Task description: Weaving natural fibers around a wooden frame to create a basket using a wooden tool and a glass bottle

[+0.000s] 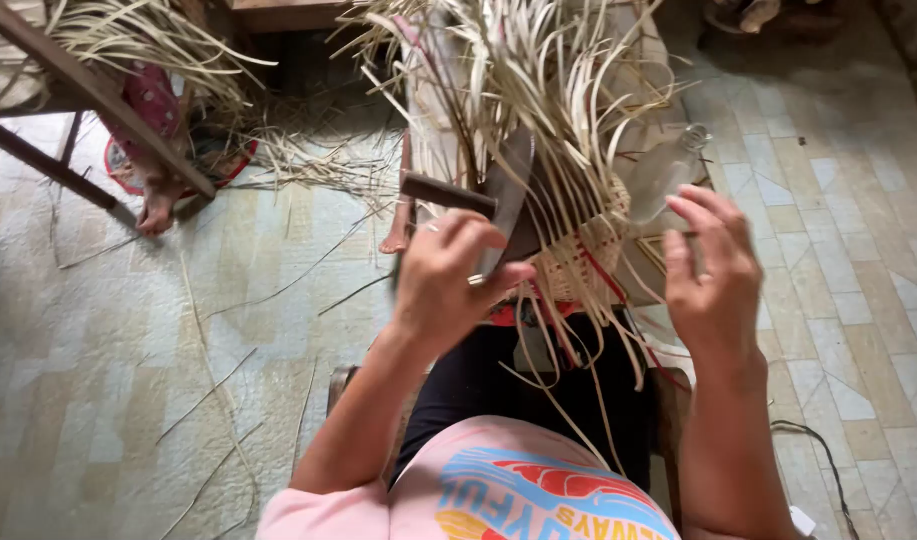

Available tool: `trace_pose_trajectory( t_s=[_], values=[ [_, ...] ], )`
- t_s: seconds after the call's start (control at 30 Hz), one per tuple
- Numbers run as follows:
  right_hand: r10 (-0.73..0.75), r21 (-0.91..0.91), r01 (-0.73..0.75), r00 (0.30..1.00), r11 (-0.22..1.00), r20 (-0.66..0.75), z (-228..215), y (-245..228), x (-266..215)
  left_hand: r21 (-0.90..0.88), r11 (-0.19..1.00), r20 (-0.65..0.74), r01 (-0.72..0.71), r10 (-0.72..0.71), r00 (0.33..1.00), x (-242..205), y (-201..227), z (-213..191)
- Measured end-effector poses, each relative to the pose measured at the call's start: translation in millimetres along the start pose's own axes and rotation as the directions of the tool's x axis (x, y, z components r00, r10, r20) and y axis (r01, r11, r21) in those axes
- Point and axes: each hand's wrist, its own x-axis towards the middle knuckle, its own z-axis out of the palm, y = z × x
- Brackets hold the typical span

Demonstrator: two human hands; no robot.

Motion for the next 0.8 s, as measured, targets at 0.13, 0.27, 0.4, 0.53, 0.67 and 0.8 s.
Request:
trace_pose_trajectory(
  t_s=[0.13,0.27,0.4,0.53,0.67,0.8],
  values=[
    [-0.029,0.081,0.024,0.998,0.996,0.061,36.9,-2.0,-3.4,0.254,0.965,0.001,-0.056,0.058,0.998,-18.4,14.0,9.0],
    [-0.058,0.163,0.074,0.993,0.984,-0.101,70.0,11.0,-21.0,0.289,0.957,-0.027,0.032,-0.025,0.999,-22.2,24.4,12.8],
    [-0.064,0.228,0.097,0.987,0.969,-0.145,69.4,-35.5,-5.1,0.192,0.976,0.016,0.099,-0.104,0.994,-27.1,20.1,16.7],
    [-0.029,0.239,0.068,0.986,0.969,-0.164,75.9,-46.4,-4.9,0.104,0.987,0.021,0.124,-0.127,0.992,-20.9,20.4,19.0],
    [-0.007,0.248,0.062,0.975,0.967,-0.220,83.9,-44.5,-7.1,0.017,0.989,0.020,0.146,-0.146,0.989,-19.7,15.4,27.2],
    [-0.006,0.256,0.070,0.970,0.964,-0.241,88.2,-45.3,-4.8,-0.181,0.976,0.009,0.123,-0.124,0.992,-17.8,10.7,29.9]
  ],
)
